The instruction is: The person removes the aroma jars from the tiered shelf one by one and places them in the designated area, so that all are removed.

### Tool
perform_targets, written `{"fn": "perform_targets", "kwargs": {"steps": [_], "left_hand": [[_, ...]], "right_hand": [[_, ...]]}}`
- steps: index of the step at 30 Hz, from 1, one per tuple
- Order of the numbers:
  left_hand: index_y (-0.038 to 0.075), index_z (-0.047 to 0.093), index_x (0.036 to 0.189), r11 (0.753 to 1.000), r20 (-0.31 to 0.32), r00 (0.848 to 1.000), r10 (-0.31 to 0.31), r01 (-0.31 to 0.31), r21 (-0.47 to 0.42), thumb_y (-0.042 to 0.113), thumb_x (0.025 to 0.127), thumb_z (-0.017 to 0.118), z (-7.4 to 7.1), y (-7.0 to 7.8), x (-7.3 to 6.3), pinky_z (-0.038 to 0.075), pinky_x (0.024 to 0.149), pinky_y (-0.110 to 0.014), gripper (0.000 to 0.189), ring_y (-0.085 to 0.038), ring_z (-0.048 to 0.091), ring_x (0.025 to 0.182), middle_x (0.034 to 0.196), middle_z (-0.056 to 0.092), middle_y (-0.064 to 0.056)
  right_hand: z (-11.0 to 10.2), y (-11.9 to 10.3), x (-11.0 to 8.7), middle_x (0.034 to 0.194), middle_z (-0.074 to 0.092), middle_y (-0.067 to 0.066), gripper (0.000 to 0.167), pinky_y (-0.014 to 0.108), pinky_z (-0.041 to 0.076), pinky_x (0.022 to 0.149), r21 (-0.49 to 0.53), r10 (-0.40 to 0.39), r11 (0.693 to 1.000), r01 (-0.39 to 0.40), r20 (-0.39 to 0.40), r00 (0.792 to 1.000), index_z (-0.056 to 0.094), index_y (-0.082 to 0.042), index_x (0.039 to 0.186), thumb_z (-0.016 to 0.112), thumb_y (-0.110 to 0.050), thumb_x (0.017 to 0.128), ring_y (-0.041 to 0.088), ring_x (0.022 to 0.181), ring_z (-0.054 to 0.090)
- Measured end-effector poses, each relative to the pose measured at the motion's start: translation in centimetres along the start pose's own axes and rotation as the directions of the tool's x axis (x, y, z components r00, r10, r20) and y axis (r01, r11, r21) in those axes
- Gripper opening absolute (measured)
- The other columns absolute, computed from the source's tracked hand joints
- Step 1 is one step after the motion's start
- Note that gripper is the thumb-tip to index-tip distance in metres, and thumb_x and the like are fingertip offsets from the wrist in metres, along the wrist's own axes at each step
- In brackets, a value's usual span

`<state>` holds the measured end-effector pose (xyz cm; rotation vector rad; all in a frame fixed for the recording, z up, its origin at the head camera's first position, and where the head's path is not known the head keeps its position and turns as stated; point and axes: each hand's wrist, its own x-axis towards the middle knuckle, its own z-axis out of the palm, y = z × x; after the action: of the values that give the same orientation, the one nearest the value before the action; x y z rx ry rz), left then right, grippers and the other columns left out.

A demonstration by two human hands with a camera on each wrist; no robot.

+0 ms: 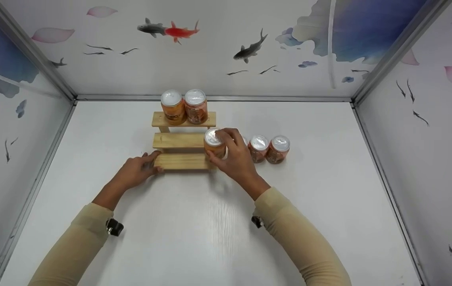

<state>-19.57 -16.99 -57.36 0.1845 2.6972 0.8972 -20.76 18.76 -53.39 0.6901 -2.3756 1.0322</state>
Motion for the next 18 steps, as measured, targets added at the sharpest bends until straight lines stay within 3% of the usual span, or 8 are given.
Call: {"fn": "perform_targets", "kwargs": {"steps": [5, 8, 13, 16, 18], "left_hand": [[0.017, 0.048, 0.169, 1.0, -0.002, 1.0, 0.014, -0.014, 0.025, 0.049, 0.108, 0.069, -0.1, -0.1, 0.0, 0.04, 0.127, -0.067, 0.072, -0.053, 0.042, 0.159, 0.168, 0.045, -0.033], [0.016, 0.048, 0.169, 0.999, -0.001, 1.0, 0.026, -0.026, 0.041, 0.05, 0.108, 0.068, -0.1, -0.1, 0.1, 0.041, 0.126, -0.067, 0.072, -0.055, 0.043, 0.158, 0.167, 0.044, -0.037], [0.018, 0.047, 0.169, 0.999, 0.005, 1.0, 0.014, -0.014, 0.039, 0.051, 0.108, 0.068, -0.1, -0.1, 0.0, 0.04, 0.128, -0.067, 0.073, -0.053, 0.041, 0.159, 0.168, 0.045, -0.032], [0.019, 0.047, 0.169, 1.0, 0.005, 1.0, 0.009, -0.009, 0.028, 0.051, 0.108, 0.068, -0.1, 0.0, 0.0, 0.039, 0.129, -0.066, 0.073, -0.052, 0.041, 0.16, 0.169, 0.046, -0.03], [0.019, 0.047, 0.17, 1.0, 0.005, 1.0, 0.006, -0.006, 0.028, 0.051, 0.108, 0.067, 0.0, 0.0, 0.0, 0.039, 0.129, -0.066, 0.072, -0.052, 0.041, 0.16, 0.169, 0.046, -0.03]], "right_hand": [[-0.9, 0.3, -0.8, 0.137, 0.063, 0.015, 0.06, 0.052, 0.064, 0.098, -0.007, 0.013, 1.0, -0.013, -0.001, 1.0, 0.066, -0.008, 0.14, 0.095, -0.02, 0.088, 0.031, 0.125, 0.069], [-1.3, 0.6, -1.4, 0.136, 0.063, 0.016, 0.06, 0.052, 0.064, 0.089, 0.0, 0.012, 1.0, -0.012, -0.002, 1.0, 0.066, -0.007, 0.14, 0.094, -0.018, 0.089, 0.03, 0.12, 0.07], [-1.7, 1.2, -2.3, 0.136, 0.063, 0.017, 0.059, 0.044, 0.062, 0.077, -0.016, 0.015, 1.0, -0.015, 0.001, 1.0, 0.066, -0.007, 0.139, 0.094, -0.021, 0.089, 0.027, 0.112, 0.069], [-1.9, 1.3, -2.9, 0.136, 0.064, 0.016, 0.059, 0.038, 0.061, 0.079, -0.024, 0.024, 0.999, -0.024, 0.008, 1.0, 0.066, -0.009, 0.139, 0.094, -0.023, 0.089, 0.026, 0.112, 0.068], [-2.0, 1.3, -3.3, 0.137, 0.063, 0.017, 0.06, 0.041, 0.064, 0.082, -0.014, 0.041, 0.999, -0.041, 0.017, 0.999, 0.066, -0.009, 0.139, 0.095, -0.023, 0.089, 0.028, 0.116, 0.067]]}}
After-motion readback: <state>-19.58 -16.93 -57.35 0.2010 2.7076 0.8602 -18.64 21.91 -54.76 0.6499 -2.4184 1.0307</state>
